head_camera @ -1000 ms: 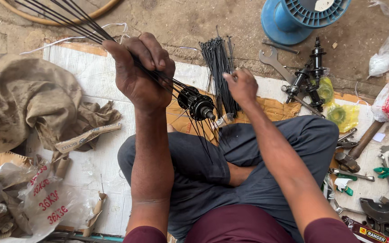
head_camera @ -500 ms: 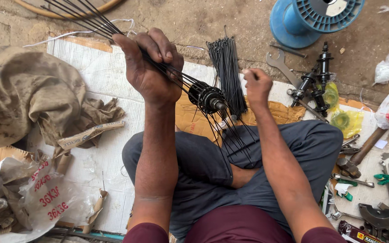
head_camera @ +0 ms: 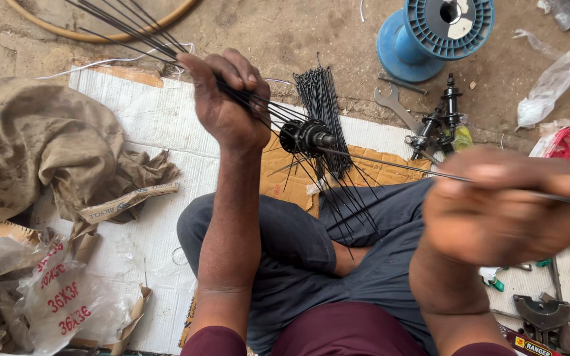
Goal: The person sits on the floor and inserts metal spokes into the holes of a bicycle wheel hub by hand, organizing the spokes into a radial pattern.
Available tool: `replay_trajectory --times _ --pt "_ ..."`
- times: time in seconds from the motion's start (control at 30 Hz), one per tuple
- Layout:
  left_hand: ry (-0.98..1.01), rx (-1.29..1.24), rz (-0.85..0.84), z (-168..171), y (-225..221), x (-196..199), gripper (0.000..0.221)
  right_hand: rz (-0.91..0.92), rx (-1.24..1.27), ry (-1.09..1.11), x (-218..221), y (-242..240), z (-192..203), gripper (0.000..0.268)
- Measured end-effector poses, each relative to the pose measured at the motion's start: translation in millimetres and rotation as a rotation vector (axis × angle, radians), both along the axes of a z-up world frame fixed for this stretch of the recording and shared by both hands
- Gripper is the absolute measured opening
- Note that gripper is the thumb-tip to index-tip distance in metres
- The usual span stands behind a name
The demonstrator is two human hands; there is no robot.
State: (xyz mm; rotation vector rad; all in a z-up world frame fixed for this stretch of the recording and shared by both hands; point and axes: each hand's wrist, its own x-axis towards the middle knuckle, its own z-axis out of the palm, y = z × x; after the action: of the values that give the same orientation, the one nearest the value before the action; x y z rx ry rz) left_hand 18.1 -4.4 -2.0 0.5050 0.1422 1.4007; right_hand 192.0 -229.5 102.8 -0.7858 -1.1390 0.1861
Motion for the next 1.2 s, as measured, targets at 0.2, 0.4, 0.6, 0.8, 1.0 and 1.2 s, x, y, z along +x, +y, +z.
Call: replay_trajectory --times 0.2,0.4,0.6,0.8,1.0,1.2 --pt "-0.057 -0.031 -0.028 1.3 -5.2 0.0 0.058 -0.039 -0.054 -0.160 -21.8 22.8 2.8 0.023" --pt "-0.045 -0.027 -0.008 3.4 -4.0 0.4 0.059 -0.051 -0.061 -0.093 -27.6 21.3 -0.1 0.022" --pt "-0.063 -0.009 -0.036 5.9 -6.6 0.6 0.059 -0.093 -0.325 -0.244 -45.2 28.0 3.3 0.029" --pt "-0.092 0.117 -0.111 9.1 -11.0 2.9 0.057 -0.072 -0.328 -0.096 -38.1 20.0 12.9 0.029" --pt "-0.095 0.269 -0.421 37.6 -31.8 30.8 0.054 -0.039 -0.863 -0.446 21.9 39.3 -27.0 0.032" --pt "0.291 0.676 -0.540 87.1 -92.6 53.7 0.054 0.437 -0.818 -0.016 62.0 34.8 -129.1 0.049"
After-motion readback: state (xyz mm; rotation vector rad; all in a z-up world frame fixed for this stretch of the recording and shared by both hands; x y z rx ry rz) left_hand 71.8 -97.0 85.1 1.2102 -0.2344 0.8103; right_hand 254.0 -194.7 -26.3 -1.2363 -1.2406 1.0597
